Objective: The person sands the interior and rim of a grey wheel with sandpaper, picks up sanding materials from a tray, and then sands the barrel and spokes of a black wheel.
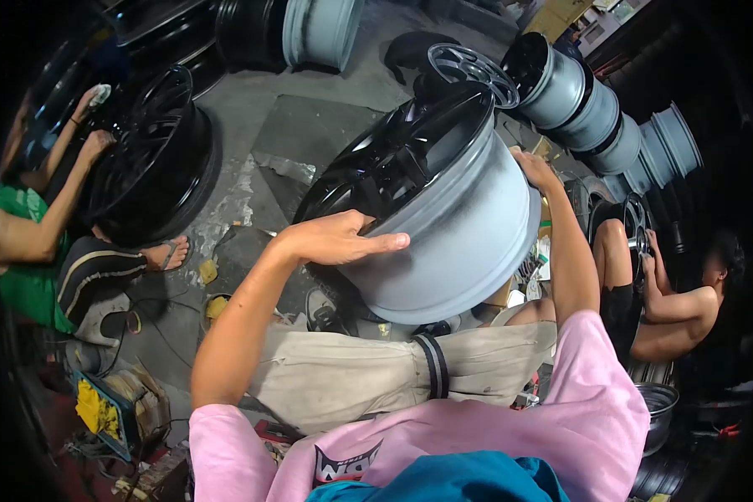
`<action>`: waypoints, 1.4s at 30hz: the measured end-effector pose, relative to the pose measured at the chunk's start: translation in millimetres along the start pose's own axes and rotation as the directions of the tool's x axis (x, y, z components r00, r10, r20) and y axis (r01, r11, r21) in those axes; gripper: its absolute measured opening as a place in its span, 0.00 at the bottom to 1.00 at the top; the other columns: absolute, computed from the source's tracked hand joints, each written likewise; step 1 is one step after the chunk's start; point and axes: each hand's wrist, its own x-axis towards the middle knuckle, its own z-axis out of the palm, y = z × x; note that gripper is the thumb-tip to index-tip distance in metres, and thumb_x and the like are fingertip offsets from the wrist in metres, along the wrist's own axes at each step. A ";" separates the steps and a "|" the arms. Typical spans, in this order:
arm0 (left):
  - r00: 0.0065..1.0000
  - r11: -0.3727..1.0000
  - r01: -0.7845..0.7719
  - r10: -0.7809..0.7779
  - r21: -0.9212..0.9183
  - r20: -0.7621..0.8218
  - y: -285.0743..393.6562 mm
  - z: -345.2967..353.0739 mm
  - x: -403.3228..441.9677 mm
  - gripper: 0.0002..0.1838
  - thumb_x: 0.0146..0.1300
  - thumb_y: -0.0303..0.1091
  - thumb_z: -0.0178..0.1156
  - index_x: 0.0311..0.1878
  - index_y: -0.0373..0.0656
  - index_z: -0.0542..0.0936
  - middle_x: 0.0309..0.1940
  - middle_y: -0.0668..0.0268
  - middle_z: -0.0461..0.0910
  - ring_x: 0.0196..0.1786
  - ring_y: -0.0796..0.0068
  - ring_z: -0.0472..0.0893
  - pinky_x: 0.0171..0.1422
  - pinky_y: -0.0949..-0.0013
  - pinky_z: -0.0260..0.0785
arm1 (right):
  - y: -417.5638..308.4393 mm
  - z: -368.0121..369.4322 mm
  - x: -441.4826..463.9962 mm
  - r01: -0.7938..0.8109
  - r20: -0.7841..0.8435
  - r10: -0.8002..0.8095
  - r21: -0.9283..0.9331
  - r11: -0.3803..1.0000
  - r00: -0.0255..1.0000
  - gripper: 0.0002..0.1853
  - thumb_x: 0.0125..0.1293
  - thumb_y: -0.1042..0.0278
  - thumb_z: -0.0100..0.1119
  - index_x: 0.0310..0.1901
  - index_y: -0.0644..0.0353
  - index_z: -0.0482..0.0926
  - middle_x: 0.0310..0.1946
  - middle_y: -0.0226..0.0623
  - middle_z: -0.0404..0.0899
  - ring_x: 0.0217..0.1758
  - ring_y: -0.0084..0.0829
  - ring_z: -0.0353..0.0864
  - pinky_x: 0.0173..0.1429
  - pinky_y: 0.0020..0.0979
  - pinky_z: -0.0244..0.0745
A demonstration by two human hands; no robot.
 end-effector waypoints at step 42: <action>0.996 0.985 0.092 -0.088 0.148 -0.032 28.8 -13.4 -17.1 0.45 0.80 0.70 0.37 0.21 0.33 0.63 0.17 0.64 0.54 0.25 0.70 0.58 0.33 0.55 0.59 | -154.7 26.6 25.1 0.166 -0.441 -0.040 0.251 0.954 0.896 0.28 0.80 0.47 0.47 0.49 0.69 0.84 0.41 0.52 0.87 0.51 0.50 0.85 0.58 0.43 0.74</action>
